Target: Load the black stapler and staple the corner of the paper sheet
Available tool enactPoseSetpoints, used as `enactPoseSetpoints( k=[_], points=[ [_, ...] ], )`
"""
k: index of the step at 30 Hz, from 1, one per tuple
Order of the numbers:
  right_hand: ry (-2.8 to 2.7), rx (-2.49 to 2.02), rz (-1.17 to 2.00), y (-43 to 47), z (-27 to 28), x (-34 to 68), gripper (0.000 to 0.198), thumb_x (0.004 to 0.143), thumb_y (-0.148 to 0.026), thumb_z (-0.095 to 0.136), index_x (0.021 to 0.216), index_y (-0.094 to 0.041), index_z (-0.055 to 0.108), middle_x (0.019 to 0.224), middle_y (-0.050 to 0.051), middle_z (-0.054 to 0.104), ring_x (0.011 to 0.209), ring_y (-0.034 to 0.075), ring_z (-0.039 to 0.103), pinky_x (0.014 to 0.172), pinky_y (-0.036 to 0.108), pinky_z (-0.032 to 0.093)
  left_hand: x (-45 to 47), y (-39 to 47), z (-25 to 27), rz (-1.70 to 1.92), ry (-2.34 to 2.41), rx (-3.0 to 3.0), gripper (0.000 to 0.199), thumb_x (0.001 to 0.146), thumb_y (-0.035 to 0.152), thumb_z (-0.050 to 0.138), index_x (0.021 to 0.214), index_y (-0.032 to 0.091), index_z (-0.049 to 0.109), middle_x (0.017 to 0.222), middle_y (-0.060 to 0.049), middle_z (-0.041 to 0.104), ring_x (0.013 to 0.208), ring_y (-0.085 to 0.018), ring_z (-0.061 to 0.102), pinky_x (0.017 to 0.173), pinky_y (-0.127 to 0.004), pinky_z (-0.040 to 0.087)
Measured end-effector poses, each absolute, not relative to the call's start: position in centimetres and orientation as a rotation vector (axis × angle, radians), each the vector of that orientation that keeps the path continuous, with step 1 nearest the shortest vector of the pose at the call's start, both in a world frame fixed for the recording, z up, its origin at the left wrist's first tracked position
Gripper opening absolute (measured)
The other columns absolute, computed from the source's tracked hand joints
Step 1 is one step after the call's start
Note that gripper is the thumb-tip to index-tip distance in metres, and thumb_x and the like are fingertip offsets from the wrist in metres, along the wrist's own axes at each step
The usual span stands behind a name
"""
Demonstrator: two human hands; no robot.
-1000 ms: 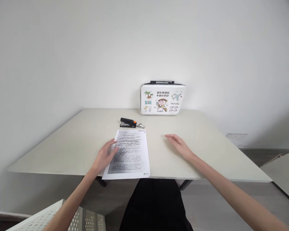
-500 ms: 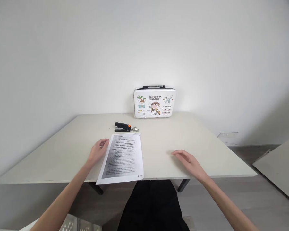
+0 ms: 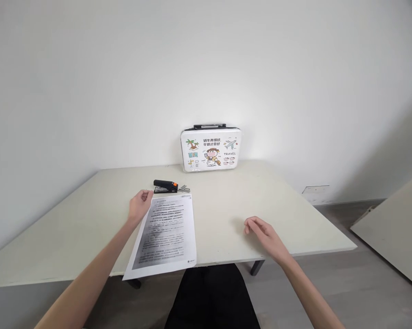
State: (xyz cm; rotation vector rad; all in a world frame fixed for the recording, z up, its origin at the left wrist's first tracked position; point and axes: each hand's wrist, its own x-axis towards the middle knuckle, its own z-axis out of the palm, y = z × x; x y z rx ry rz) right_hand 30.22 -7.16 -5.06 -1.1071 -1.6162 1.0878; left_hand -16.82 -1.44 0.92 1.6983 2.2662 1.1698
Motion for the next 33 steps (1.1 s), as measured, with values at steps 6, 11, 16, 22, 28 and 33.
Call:
enactPoseSetpoints(
  k=[6,11,16,22,28,33],
  points=[
    [-1.594,-1.094,1.136,-7.2,-4.9,30.1,0.044,0.102,-0.064,0.045,0.079,-0.027,0.056,0.076,0.002,0.059,0.079,0.023,0.059,0.081,0.036,0.049,-15.8,1.8,2.2,1.098,2.172,2.053,0.036,0.094,0.050,0.048,0.101,0.021,0.066,0.109,-0.013,0.071,0.106,-0.030,0.064,0.104,-0.044,0.047],
    [-1.576,-1.140,1.144,-7.3,-4.4,29.9,0.046,0.101,-0.065,0.045,0.076,-0.028,0.053,0.075,0.003,0.058,0.076,0.024,0.059,0.078,0.037,0.050,-16.0,4.7,3.1,0.828,2.099,2.388,0.040,0.094,0.047,0.052,0.119,0.019,0.064,0.134,-0.019,0.061,0.133,-0.040,0.047,0.113,-0.057,0.035],
    [-1.573,-1.177,1.138,-7.3,-3.8,29.6,0.048,0.099,-0.069,0.045,0.074,-0.029,0.052,0.074,0.003,0.058,0.075,0.024,0.058,0.078,0.037,0.050,-17.1,7.6,3.4,0.490,2.044,2.469,0.041,0.091,0.050,0.056,0.118,0.022,0.066,0.133,-0.017,0.067,0.132,-0.040,0.051,0.112,-0.056,0.034],
    [-1.523,-1.180,1.171,-7.3,-3.8,29.6,0.047,0.099,-0.067,0.050,0.072,-0.028,0.052,0.073,0.001,0.057,0.075,0.023,0.057,0.078,0.036,0.047,-18.7,9.7,3.2,0.371,2.006,2.404,0.037,0.081,0.055,0.065,0.100,0.024,0.070,0.110,-0.015,0.075,0.112,-0.040,0.065,0.102,-0.050,0.042],
    [-1.519,-1.189,1.147,-7.2,-4.1,29.5,0.045,0.100,-0.064,0.049,0.074,-0.028,0.054,0.075,0.002,0.059,0.078,0.023,0.058,0.080,0.036,0.047,-19.9,10.0,2.7,0.383,1.923,2.370,0.040,0.082,0.056,0.059,0.106,0.026,0.069,0.110,-0.012,0.075,0.103,-0.036,0.068,0.087,-0.041,0.049],
    [-1.533,-1.198,1.125,-7.1,-4.0,29.5,0.045,0.101,-0.064,0.047,0.075,-0.028,0.056,0.077,0.003,0.062,0.080,0.024,0.060,0.083,0.037,0.048,-20.2,10.0,2.3,0.432,1.881,2.332,0.046,0.083,0.060,0.054,0.110,0.024,0.067,0.114,-0.012,0.073,0.104,-0.035,0.068,0.087,-0.040,0.050]
  ],
)
